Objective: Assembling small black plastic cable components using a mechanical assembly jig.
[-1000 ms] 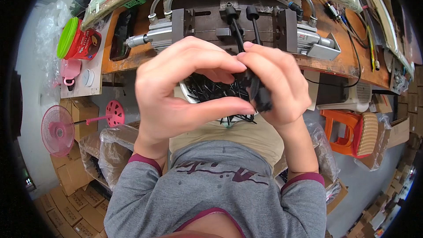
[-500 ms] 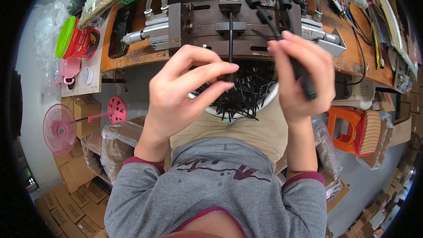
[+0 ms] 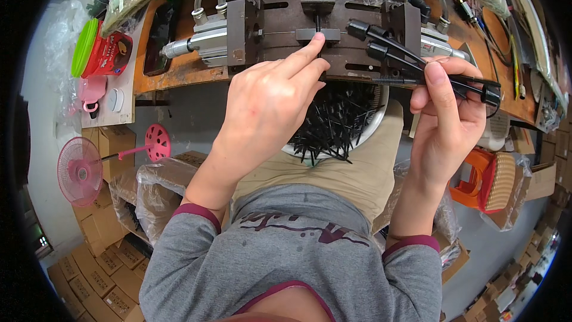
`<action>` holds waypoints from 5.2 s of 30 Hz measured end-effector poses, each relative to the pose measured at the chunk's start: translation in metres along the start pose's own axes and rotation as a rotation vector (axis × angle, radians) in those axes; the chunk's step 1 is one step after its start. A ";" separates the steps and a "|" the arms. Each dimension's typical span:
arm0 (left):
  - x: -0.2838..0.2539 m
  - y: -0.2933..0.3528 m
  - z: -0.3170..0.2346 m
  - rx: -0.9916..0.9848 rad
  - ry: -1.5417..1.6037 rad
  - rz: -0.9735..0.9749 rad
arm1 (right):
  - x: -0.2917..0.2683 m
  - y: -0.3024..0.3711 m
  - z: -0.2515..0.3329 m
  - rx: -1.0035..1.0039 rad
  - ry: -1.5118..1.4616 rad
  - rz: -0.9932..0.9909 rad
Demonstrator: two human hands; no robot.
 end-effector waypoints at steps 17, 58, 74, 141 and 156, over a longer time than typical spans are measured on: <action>-0.031 -0.005 0.004 -0.137 1.025 -0.018 | -0.003 0.002 0.000 0.489 -0.127 0.280; -0.019 0.001 -0.001 -0.148 1.074 0.089 | 0.003 0.007 -0.012 0.530 -0.555 0.407; -0.015 0.019 0.005 -0.127 0.675 -0.136 | -0.014 -0.007 -0.018 0.456 -0.774 0.324; -0.003 0.005 -0.003 -0.280 1.203 -0.148 | 0.023 0.019 -0.014 0.532 -0.691 0.325; -0.007 0.019 0.004 -0.054 0.465 -0.295 | 0.008 0.017 0.001 0.091 -0.173 0.012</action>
Point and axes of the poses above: each hand's wrist, its own y-axis away from the middle knuckle, its own x-axis out of the palm, z = x × y, the point moved 2 cm from there along -y, towards the middle knuckle, and after that the axes turned 11 degrees about y, right-handed, at the moved point
